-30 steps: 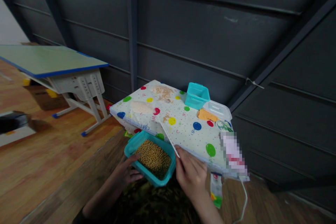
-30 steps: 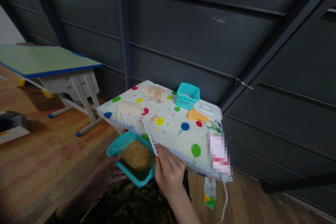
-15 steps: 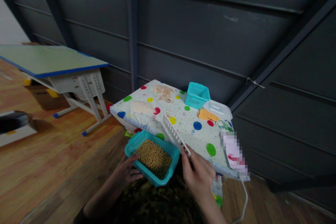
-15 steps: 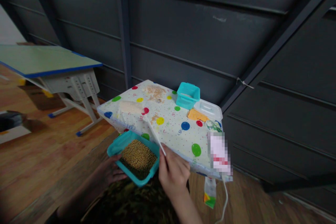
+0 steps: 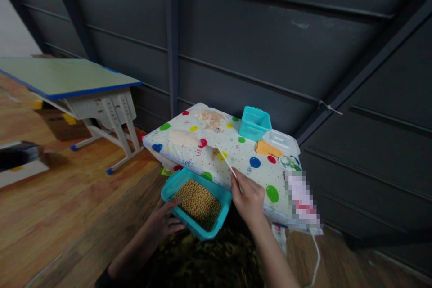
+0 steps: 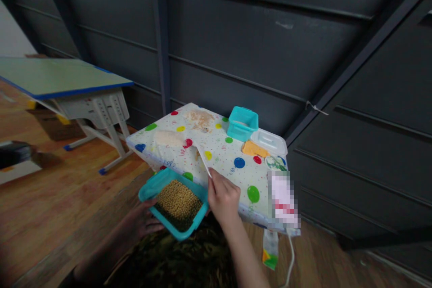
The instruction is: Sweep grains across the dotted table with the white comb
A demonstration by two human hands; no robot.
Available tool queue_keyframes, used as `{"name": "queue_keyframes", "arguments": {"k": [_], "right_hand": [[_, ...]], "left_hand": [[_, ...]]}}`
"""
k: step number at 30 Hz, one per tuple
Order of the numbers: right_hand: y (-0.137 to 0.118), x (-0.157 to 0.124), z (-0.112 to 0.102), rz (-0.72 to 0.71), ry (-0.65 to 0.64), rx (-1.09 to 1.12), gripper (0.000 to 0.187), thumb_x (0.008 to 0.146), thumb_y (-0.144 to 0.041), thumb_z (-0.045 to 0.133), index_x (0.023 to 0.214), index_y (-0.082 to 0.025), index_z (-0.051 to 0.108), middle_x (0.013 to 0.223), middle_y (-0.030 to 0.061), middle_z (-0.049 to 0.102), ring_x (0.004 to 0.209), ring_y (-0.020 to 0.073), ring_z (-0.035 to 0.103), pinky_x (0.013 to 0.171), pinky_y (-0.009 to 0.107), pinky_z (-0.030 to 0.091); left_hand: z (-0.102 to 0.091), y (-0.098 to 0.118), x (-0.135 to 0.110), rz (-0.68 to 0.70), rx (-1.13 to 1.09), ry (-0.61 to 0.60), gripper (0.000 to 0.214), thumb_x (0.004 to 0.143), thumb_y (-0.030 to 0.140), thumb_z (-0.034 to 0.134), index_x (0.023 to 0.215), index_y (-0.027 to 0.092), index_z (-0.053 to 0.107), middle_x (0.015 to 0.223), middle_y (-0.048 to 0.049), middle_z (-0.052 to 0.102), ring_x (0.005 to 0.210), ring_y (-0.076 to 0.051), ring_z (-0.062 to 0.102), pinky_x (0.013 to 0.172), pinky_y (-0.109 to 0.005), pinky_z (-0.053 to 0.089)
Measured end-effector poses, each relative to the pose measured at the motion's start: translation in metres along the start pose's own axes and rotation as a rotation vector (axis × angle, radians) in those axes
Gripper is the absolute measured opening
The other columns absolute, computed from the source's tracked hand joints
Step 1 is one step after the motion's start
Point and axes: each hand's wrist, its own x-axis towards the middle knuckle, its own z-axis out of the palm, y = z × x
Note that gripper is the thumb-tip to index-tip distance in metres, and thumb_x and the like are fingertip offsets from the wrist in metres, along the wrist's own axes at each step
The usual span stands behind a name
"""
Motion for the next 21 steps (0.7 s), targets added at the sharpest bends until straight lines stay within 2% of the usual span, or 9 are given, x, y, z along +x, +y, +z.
{"name": "queue_keyframes", "arguments": {"k": [4,8,16,21], "right_hand": [[-0.017,-0.005,-0.006,-0.038,0.025,0.054,0.039,0.104,-0.005,0.065,0.134,-0.02,0.086,0.106,0.0091,0.091,0.081,0.0207,0.089,0.082,0.028,0.075],[-0.031,-0.005,-0.015,-0.054,0.033,0.094,0.042,0.105,-0.002,0.062,0.138,-0.019,0.082,0.109,0.0084,0.091,0.084,0.0205,0.09,0.086,0.028,0.075],[-0.062,-0.011,-0.035,-0.073,0.008,0.192,0.043,0.107,-0.002,0.062,0.144,-0.016,0.078,0.111,0.0103,0.091,0.088,0.022,0.09,0.087,0.027,0.075],[-0.073,-0.01,-0.043,-0.021,0.052,0.233,0.037,0.105,-0.003,0.066,0.135,-0.017,0.082,0.105,0.008,0.092,0.081,0.0205,0.09,0.081,0.024,0.074]], "left_hand": [[0.0,0.001,-0.001,0.019,0.002,0.0,0.071,0.082,0.043,0.088,0.147,0.031,0.062,0.097,-0.0043,0.083,0.086,-0.037,0.087,0.091,-0.052,0.072],[0.001,0.003,-0.003,0.022,-0.004,-0.017,0.071,0.084,0.039,0.087,0.149,0.027,0.062,0.101,-0.0068,0.084,0.085,-0.038,0.087,0.089,-0.053,0.072],[0.002,0.005,-0.006,0.018,-0.006,-0.048,0.068,0.086,0.041,0.087,0.147,0.027,0.061,0.1,-0.0088,0.086,0.084,-0.035,0.087,0.086,-0.049,0.073],[0.005,0.009,-0.009,0.01,-0.014,-0.023,0.072,0.087,0.037,0.085,0.153,0.028,0.059,0.108,-0.0097,0.085,0.085,-0.036,0.087,0.086,-0.049,0.073]]}}
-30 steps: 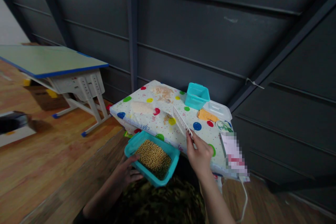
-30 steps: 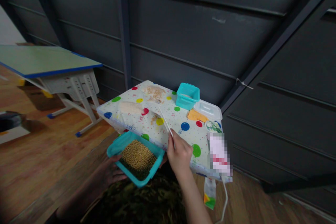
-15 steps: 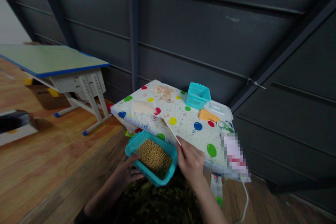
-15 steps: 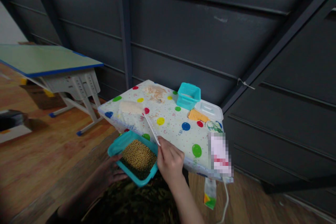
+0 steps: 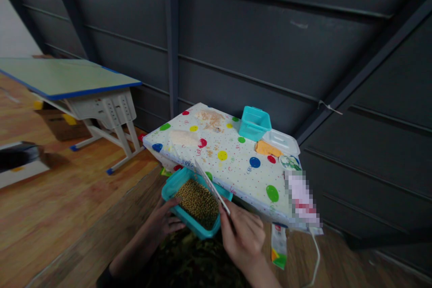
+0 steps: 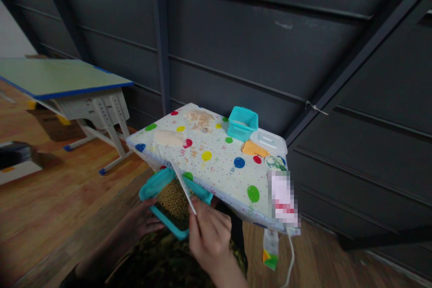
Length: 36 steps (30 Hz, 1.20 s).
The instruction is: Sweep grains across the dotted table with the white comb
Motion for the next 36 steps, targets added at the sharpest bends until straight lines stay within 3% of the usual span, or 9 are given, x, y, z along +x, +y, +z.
{"name": "queue_keyframes", "arguments": {"k": [2,5,9,13,19,27,31,36], "right_hand": [[0.01,0.002,-0.001,0.042,0.034,-0.036,0.029,0.105,-0.006,0.069,0.126,-0.019,0.086,0.101,0.0068,0.092,0.076,0.0203,0.089,0.079,0.024,0.073],[0.045,0.011,0.005,0.165,0.126,-0.11,0.017,0.108,-0.02,0.073,0.11,-0.02,0.09,0.09,0.0058,0.09,0.063,0.0201,0.084,0.067,0.026,0.07],[0.104,0.028,0.025,0.412,0.146,-0.161,0.039,0.109,-0.049,0.068,0.099,-0.02,0.092,0.084,0.0072,0.089,0.059,0.0226,0.079,0.058,0.029,0.062],[0.139,0.04,0.04,0.518,0.05,-0.117,0.051,0.107,-0.057,0.062,0.098,-0.018,0.093,0.077,0.0091,0.086,0.055,0.0229,0.072,0.055,0.03,0.053],[0.142,0.035,0.041,0.561,-0.006,-0.094,0.048,0.103,-0.056,0.064,0.098,-0.018,0.092,0.069,0.0078,0.081,0.053,0.0216,0.067,0.057,0.03,0.048],[0.141,0.032,0.038,0.587,0.034,-0.046,0.048,0.101,-0.06,0.067,0.095,-0.019,0.091,0.073,0.0088,0.083,0.056,0.0229,0.068,0.058,0.031,0.051],[0.141,0.035,0.038,0.584,-0.007,0.002,0.054,0.101,-0.066,0.067,0.087,-0.019,0.089,0.065,0.0058,0.077,0.052,0.0208,0.064,0.056,0.03,0.049],[0.143,0.039,0.04,0.604,-0.03,0.041,0.054,0.1,-0.065,0.068,0.084,-0.018,0.088,0.064,0.0042,0.076,0.053,0.0198,0.063,0.056,0.03,0.048]], "left_hand": [[-0.001,-0.001,0.002,-0.003,-0.001,0.004,0.074,0.086,0.038,0.085,0.154,0.029,0.058,0.117,-0.011,0.085,0.088,-0.037,0.088,0.088,-0.051,0.073],[-0.004,-0.006,0.008,0.001,0.023,-0.002,0.073,0.084,0.043,0.086,0.151,0.028,0.059,0.123,-0.0118,0.084,0.092,-0.039,0.088,0.09,-0.052,0.073],[-0.011,-0.013,0.019,0.018,0.071,-0.038,0.084,0.078,0.052,0.089,0.151,0.029,0.055,0.121,-0.0108,0.084,0.096,-0.04,0.088,0.087,-0.05,0.074],[-0.011,-0.013,0.02,-0.009,0.079,-0.031,0.086,0.076,0.053,0.089,0.151,0.029,0.055,0.119,-0.0105,0.085,0.1,-0.042,0.088,0.087,-0.05,0.074],[-0.005,-0.007,0.013,-0.026,0.04,0.006,0.079,0.079,0.047,0.088,0.15,0.03,0.056,0.107,-0.01,0.085,0.097,-0.043,0.088,0.083,-0.051,0.074],[-0.009,-0.013,0.02,-0.011,0.036,0.01,0.08,0.077,0.049,0.089,0.149,0.03,0.058,0.108,-0.0099,0.085,0.095,-0.043,0.088,0.081,-0.05,0.073],[-0.009,-0.012,0.018,-0.002,0.039,-0.022,0.085,0.073,0.053,0.09,0.147,0.031,0.057,0.11,-0.0092,0.086,0.095,-0.042,0.088,0.078,-0.046,0.072],[-0.01,-0.012,0.018,-0.001,0.055,-0.018,0.095,0.068,0.058,0.092,0.151,0.031,0.054,0.117,-0.0115,0.085,0.098,-0.043,0.088,0.084,-0.049,0.072]]}}
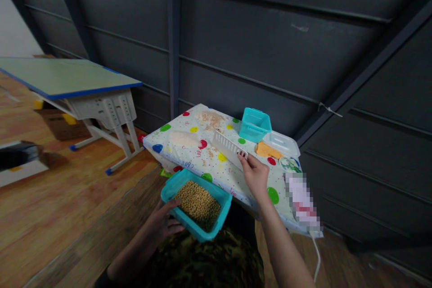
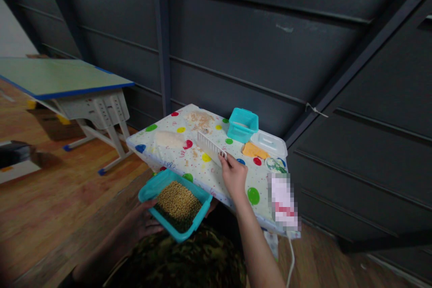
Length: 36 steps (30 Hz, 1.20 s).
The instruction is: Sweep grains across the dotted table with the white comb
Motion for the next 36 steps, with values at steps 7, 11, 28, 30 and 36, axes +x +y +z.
{"name": "queue_keyframes", "arguments": {"k": [7,11,28,30,36], "right_hand": [[0.002,-0.002,0.001,0.035,-0.037,0.126,0.042,0.096,-0.06,0.075,0.092,-0.021,0.093,0.085,0.007,0.088,0.07,0.0263,0.078,0.066,0.034,0.061],[0.003,-0.007,-0.004,0.009,-0.055,0.17,0.033,0.094,-0.056,0.079,0.096,-0.027,0.094,0.097,0.0076,0.091,0.08,0.0296,0.084,0.076,0.039,0.069],[-0.004,-0.008,-0.008,0.071,-0.053,0.159,0.042,0.094,-0.06,0.077,0.095,-0.021,0.093,0.088,0.0078,0.089,0.072,0.0259,0.077,0.067,0.035,0.062],[-0.008,-0.012,-0.013,0.058,-0.075,0.132,0.041,0.095,-0.057,0.077,0.091,-0.02,0.092,0.079,0.0049,0.085,0.065,0.023,0.072,0.062,0.032,0.058],[-0.027,-0.042,-0.024,-0.001,-0.045,0.073,0.034,0.098,-0.049,0.077,0.088,-0.021,0.093,0.07,0.0009,0.081,0.057,0.0191,0.067,0.057,0.027,0.055]], "left_hand": [[-0.001,-0.001,0.002,-0.019,0.005,0.007,0.096,0.067,0.058,0.09,0.151,0.032,0.053,0.12,-0.0103,0.085,0.1,-0.044,0.088,0.087,-0.052,0.073],[-0.002,-0.001,0.002,0.002,0.015,-0.022,0.098,0.063,0.062,0.094,0.147,0.032,0.054,0.114,-0.0087,0.085,0.101,-0.044,0.087,0.089,-0.051,0.073],[0.001,0.002,-0.003,-0.006,-0.008,-0.009,0.087,0.07,0.056,0.093,0.145,0.033,0.055,0.114,-0.0081,0.086,0.096,-0.041,0.088,0.082,-0.047,0.072],[0.002,0.003,-0.006,0.003,-0.005,-0.014,0.086,0.074,0.055,0.091,0.147,0.031,0.054,0.112,-0.0088,0.086,0.094,-0.041,0.088,0.082,-0.047,0.072],[0.003,0.007,-0.015,0.039,-0.002,-0.045,0.089,0.075,0.056,0.094,0.15,0.028,0.054,0.107,-0.0096,0.079,0.09,-0.037,0.087,0.081,-0.045,0.071]]}}
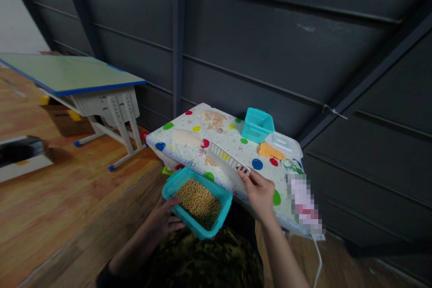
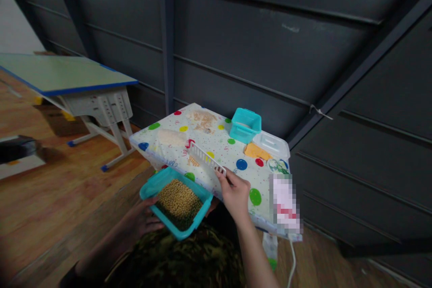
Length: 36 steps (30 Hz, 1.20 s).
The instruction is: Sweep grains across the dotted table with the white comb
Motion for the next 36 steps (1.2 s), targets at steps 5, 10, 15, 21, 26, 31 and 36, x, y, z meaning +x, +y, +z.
{"name": "queue_keyframes", "arguments": {"k": [5,10,15,21,26,31,36], "right_hand": [[-0.014,-0.022,0.002,-0.106,0.096,-0.076,0.028,0.102,-0.043,0.076,0.094,-0.023,0.094,0.071,0.0022,0.083,0.052,0.0191,0.069,0.053,0.027,0.059],[-0.032,-0.029,0.006,-0.312,0.128,-0.183,0.024,0.108,-0.034,0.073,0.099,-0.022,0.092,0.07,0.0035,0.083,0.046,0.0171,0.07,0.054,0.025,0.062],[-0.048,-0.044,0.014,-0.505,0.136,-0.229,0.022,0.109,-0.019,0.068,0.117,-0.021,0.089,0.089,0.0074,0.09,0.062,0.0204,0.083,0.066,0.026,0.07],[-0.063,-0.058,0.017,-0.589,0.138,-0.264,0.027,0.11,-0.011,0.067,0.128,-0.019,0.084,0.096,0.0084,0.091,0.066,0.0205,0.085,0.073,0.026,0.072],[-0.07,-0.064,0.015,-0.568,0.15,-0.284,0.027,0.108,-0.012,0.069,0.129,-0.022,0.084,0.089,0.0059,0.09,0.058,0.0195,0.081,0.064,0.027,0.07],[-0.073,-0.07,0.011,-0.536,0.178,-0.297,0.026,0.109,-0.015,0.07,0.129,-0.024,0.084,0.09,0.0063,0.09,0.06,0.0208,0.082,0.062,0.027,0.07],[-0.061,-0.058,0.013,-0.53,0.211,-0.312,0.027,0.108,-0.016,0.073,0.131,-0.022,0.085,0.094,0.0074,0.091,0.064,0.0216,0.085,0.067,0.027,0.071]], "left_hand": [[0.001,0.003,-0.004,0.011,-0.033,-0.002,0.104,0.068,0.059,0.102,0.153,0.027,0.051,0.118,-0.0141,0.078,0.093,-0.038,0.086,0.086,-0.049,0.071],[0.003,0.007,-0.009,0.04,-0.049,-0.003,0.104,0.067,0.059,0.103,0.153,0.027,0.053,0.124,-0.0137,0.076,0.092,-0.038,0.086,0.087,-0.05,0.072],[0.003,0.009,-0.014,0.036,-0.065,-0.023,0.098,0.07,0.055,0.102,0.151,0.028,0.053,0.118,-0.0115,0.079,0.093,-0.036,0.087,0.088,-0.049,0.072],[0.003,0.01,-0.017,0.064,-0.059,-0.051,0.098,0.071,0.058,0.102,0.151,0.028,0.054,0.115,-0.0102,0.081,0.089,-0.034,0.087,0.082,-0.044,0.072],[0.005,0.012,-0.02,0.06,-0.046,-0.054,0.09,0.08,0.051,0.098,0.153,0.025,0.051,0.107,-0.0084,0.08,0.09,-0.034,0.086,0.082,-0.043,0.07],[0.006,0.012,-0.019,0.054,-0.056,-0.048,0.076,0.083,0.045,0.096,0.145,0.028,0.057,0.101,-0.005,0.079,0.08,-0.029,0.084,0.078,-0.041,0.07],[0.006,0.014,-0.017,0.017,-0.039,-0.021,0.076,0.089,0.044,0.089,0.152,0.025,0.052,0.105,-0.0092,0.079,0.085,-0.032,0.085,0.081,-0.043,0.07]]}}
